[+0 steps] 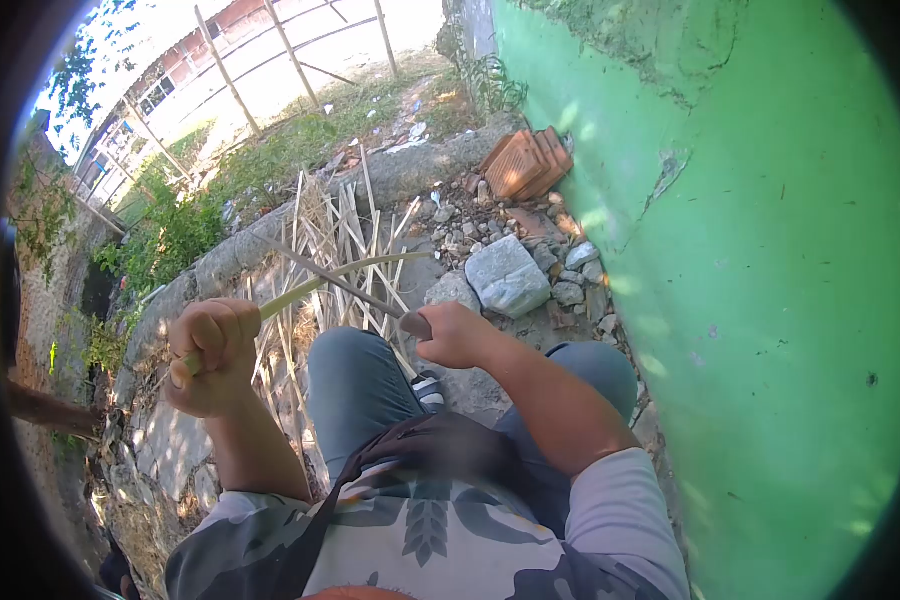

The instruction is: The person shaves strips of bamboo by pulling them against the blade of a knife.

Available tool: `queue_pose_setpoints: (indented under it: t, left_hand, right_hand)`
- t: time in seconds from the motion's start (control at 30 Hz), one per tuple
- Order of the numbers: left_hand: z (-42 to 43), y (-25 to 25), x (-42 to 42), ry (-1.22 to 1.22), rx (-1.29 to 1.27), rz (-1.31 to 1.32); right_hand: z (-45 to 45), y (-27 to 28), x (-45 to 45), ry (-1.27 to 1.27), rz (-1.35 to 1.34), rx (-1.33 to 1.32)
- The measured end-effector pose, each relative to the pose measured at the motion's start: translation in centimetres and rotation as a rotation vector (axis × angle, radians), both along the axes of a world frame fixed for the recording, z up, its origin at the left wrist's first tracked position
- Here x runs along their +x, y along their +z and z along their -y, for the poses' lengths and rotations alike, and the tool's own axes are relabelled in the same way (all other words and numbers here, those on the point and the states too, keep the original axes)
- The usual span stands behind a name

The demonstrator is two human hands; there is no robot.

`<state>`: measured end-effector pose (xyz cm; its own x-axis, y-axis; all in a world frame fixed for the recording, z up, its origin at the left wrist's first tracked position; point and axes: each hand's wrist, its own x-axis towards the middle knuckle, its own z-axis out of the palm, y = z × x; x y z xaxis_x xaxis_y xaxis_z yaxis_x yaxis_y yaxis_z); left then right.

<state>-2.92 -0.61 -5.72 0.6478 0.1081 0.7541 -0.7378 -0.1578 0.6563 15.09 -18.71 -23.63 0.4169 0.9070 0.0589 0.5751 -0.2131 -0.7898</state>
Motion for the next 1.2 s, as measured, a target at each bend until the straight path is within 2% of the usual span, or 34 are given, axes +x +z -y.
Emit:
queue_pose_setpoints:
  t: [0.1, 0.2, 0.27, 0.4, 0.53, 0.63, 0.73, 0.93, 1.03, 1.13, 1.2]
  left_hand:
    - [-0.3, 0.0, -0.2, -0.042, -0.043, 0.003]
    - [0.0, 0.2, -0.3, -0.042, -0.037, -0.016]
    - [0.5, 0.3, -0.3, -0.030, -0.033, -0.025]
    - [0.6, 0.1, -0.9, -0.008, -0.031, -0.029]
    - [-0.3, -0.6, -1.1, 0.069, -0.043, -0.030]
    - [-0.4, -0.6, -1.3, 0.041, -0.143, -0.037]
    - [0.3, -0.9, -0.8, 0.086, -0.084, -0.035]
    - [1.9, -1.6, -0.7, 0.176, -0.001, -0.050]
    - [1.5, -1.7, -0.8, 0.221, -0.060, -0.034]
    - [0.8, -1.5, -1.1, 0.180, -0.154, -0.019]
    - [0.9, -1.5, -1.1, 0.144, -0.129, -0.011]
  right_hand:
    - [0.1, 0.8, -0.5, 0.070, -0.136, 0.034]
    - [-0.2, -0.5, 0.5, 0.038, -0.215, -0.049]
    - [-0.9, -2.5, 1.4, -0.037, -0.141, -0.108]
    - [-1.2, -2.1, 0.7, -0.163, 0.031, -0.279]
    - [-0.5, 0.0, -0.7, -0.007, 0.051, -0.018]
    - [-0.5, 1.1, -2.0, 0.048, -0.098, 0.036]
    - [-0.5, -0.1, -1.6, -0.002, -0.141, 0.010]
    - [-0.7, -0.8, -1.2, -0.128, 0.054, -0.254]
    - [0.1, 1.2, -2.0, -0.032, 0.079, -0.143]
    - [0.4, 2.7, -2.8, 0.023, -0.040, -0.045]
    - [0.6, 1.8, -2.7, 0.018, -0.103, -0.064]
